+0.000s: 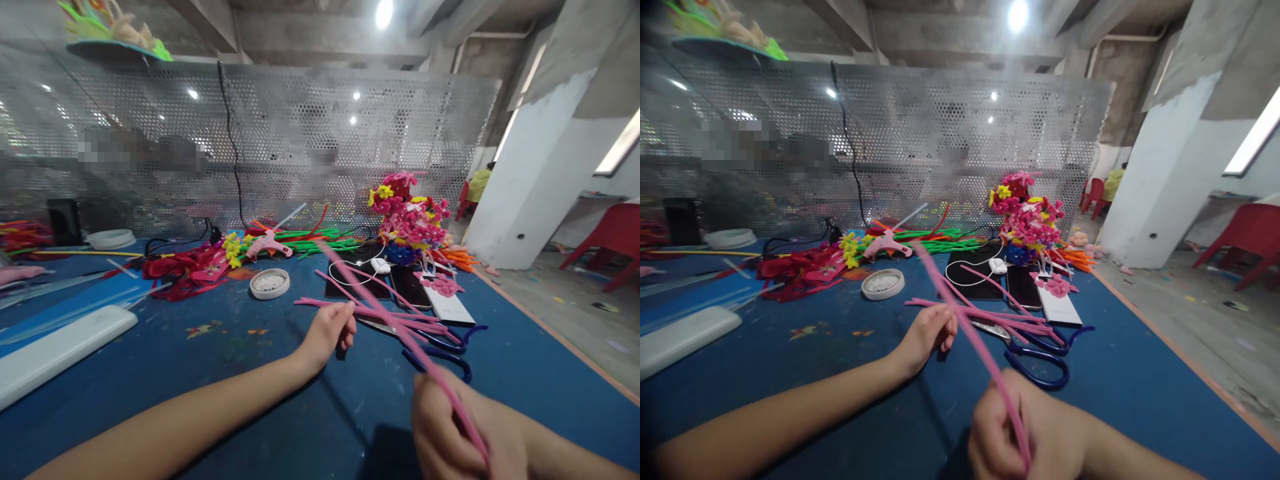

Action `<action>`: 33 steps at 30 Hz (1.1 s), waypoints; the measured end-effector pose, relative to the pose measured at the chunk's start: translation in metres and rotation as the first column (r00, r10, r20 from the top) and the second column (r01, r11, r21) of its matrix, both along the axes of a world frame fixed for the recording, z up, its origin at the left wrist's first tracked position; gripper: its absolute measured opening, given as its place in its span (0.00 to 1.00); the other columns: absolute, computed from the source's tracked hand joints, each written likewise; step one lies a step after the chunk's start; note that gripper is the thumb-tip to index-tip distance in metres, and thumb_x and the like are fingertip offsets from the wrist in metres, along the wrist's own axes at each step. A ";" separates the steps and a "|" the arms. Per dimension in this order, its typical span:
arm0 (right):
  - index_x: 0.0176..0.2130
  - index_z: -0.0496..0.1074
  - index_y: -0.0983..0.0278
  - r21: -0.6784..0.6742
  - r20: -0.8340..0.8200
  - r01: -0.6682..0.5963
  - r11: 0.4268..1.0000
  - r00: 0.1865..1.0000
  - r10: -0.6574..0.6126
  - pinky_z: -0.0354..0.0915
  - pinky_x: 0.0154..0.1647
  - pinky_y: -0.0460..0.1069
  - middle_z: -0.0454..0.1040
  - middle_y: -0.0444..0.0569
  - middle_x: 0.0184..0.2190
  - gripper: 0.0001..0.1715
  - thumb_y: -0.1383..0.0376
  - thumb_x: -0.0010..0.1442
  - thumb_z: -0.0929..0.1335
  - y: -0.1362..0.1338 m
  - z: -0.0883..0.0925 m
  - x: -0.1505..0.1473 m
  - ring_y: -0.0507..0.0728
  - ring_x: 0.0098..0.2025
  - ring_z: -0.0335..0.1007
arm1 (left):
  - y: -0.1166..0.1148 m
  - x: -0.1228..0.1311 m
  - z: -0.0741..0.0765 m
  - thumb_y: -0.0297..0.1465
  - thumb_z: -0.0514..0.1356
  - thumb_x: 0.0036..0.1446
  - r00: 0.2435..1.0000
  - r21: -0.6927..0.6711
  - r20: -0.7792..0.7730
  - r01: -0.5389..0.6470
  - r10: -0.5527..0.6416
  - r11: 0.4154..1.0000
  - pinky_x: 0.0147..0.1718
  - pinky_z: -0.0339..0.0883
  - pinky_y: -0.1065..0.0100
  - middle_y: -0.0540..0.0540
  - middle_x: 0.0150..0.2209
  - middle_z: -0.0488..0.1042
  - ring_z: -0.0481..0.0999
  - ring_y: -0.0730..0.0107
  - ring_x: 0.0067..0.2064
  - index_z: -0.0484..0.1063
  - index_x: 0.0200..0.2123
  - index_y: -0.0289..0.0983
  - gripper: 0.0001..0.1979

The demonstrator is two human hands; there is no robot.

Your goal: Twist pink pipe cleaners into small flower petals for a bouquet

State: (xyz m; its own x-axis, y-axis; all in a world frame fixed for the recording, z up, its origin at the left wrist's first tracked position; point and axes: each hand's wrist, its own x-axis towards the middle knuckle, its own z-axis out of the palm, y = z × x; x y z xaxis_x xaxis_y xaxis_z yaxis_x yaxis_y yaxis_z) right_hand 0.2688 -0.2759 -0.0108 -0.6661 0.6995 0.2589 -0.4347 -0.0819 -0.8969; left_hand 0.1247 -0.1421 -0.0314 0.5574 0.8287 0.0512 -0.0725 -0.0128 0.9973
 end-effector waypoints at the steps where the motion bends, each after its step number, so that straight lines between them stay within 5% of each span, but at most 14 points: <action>1: 0.17 0.54 0.63 -0.016 -0.046 0.140 0.990 0.989 -0.140 0.50 0.10 0.37 0.59 0.36 0.15 0.28 0.56 0.42 0.76 0.003 0.000 0.001 0.41 0.12 0.50 | -0.003 -0.001 0.002 0.46 0.55 0.53 1.000 0.021 -0.006 0.015 -0.015 1.000 0.16 0.53 0.76 0.53 0.16 0.64 0.61 0.80 0.16 0.63 0.21 0.34 0.21; 4: 0.22 0.57 0.63 0.032 -0.168 0.561 0.827 0.819 -0.549 0.52 0.08 0.37 0.66 0.38 0.20 0.20 0.68 0.48 0.74 0.017 -0.004 0.004 0.42 0.11 0.57 | -0.015 -0.005 0.011 0.40 0.57 0.54 0.994 0.182 -0.083 0.091 -0.077 0.979 0.22 0.57 0.76 0.52 0.22 0.67 0.65 0.78 0.22 0.67 0.26 0.34 0.14; 7: 0.22 0.58 0.63 0.075 -0.170 0.777 0.625 0.627 -0.760 0.63 0.14 0.41 0.69 0.39 0.23 0.17 0.71 0.52 0.71 0.034 -0.011 0.007 0.46 0.16 0.66 | -0.024 -0.009 0.019 0.33 0.58 0.54 0.949 0.447 -0.274 0.269 -0.155 0.853 0.27 0.59 0.75 0.51 0.29 0.69 0.67 0.76 0.29 0.70 0.31 0.34 0.07; 10: 0.22 0.57 0.64 0.055 -0.120 0.819 0.572 0.574 -0.810 0.68 0.18 0.43 0.68 0.38 0.23 0.18 0.69 0.52 0.71 0.044 -0.019 0.007 0.48 0.19 0.69 | -0.026 -0.011 0.021 0.33 0.58 0.55 0.921 0.548 -0.364 0.331 -0.137 0.768 0.29 0.60 0.75 0.49 0.32 0.70 0.67 0.75 0.30 0.70 0.36 0.35 0.08; 16: 0.22 0.56 0.63 0.154 0.016 0.842 0.516 0.520 -0.854 0.69 0.19 0.45 0.68 0.38 0.24 0.20 0.66 0.52 0.71 0.046 -0.023 0.007 0.49 0.19 0.69 | -0.024 -0.010 0.018 0.35 0.51 0.61 0.928 0.549 -0.367 0.272 -0.065 0.790 0.31 0.60 0.74 0.50 0.30 0.70 0.68 0.75 0.29 0.70 0.33 0.36 0.11; 19: 0.25 0.61 0.62 0.486 0.100 0.770 0.414 0.421 -0.901 0.69 0.22 0.45 0.70 0.41 0.25 0.13 0.66 0.53 0.71 0.045 -0.019 0.012 0.50 0.22 0.71 | -0.024 -0.010 0.017 0.35 0.51 0.61 0.931 0.495 -0.354 0.264 -0.085 0.828 0.28 0.60 0.74 0.53 0.26 0.68 0.68 0.77 0.25 0.67 0.32 0.35 0.11; 21: 0.29 0.67 0.62 0.799 0.059 0.554 0.233 0.313 -0.948 0.69 0.27 0.45 0.73 0.44 0.26 0.05 0.68 0.54 0.70 0.045 -0.018 0.016 0.52 0.26 0.72 | -0.023 -0.009 0.016 0.35 0.51 0.61 0.936 0.467 -0.340 0.250 -0.089 0.848 0.27 0.60 0.75 0.53 0.25 0.66 0.67 0.77 0.24 0.66 0.32 0.35 0.11; 24: 0.33 0.71 0.62 0.953 -0.073 0.303 0.007 0.253 -0.965 0.69 0.32 0.44 0.76 0.45 0.27 0.04 0.70 0.55 0.68 0.047 -0.017 0.020 0.51 0.29 0.74 | -0.022 -0.008 0.015 0.35 0.51 0.61 0.936 0.468 -0.344 0.233 -0.067 0.853 0.27 0.60 0.75 0.54 0.25 0.66 0.67 0.77 0.25 0.66 0.31 0.36 0.10; 33: 0.34 0.73 0.62 0.970 -0.190 0.187 -0.156 0.180 -0.965 0.70 0.33 0.45 0.77 0.46 0.26 0.10 0.75 0.54 0.65 0.052 -0.024 0.021 0.52 0.28 0.74 | -0.020 -0.007 0.012 0.36 0.50 0.60 0.941 0.424 -0.335 0.203 -0.055 0.883 0.26 0.61 0.74 0.53 0.24 0.67 0.68 0.76 0.24 0.67 0.32 0.36 0.11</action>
State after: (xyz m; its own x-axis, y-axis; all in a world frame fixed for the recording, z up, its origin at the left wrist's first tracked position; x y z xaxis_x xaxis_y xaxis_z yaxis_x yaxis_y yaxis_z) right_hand 0.2896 -0.2241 -0.0345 -0.2392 0.4794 0.8444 0.7729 0.6204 -0.1333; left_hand 0.1179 -0.1626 -0.0192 0.7064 0.6767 0.2076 0.2008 -0.4729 0.8579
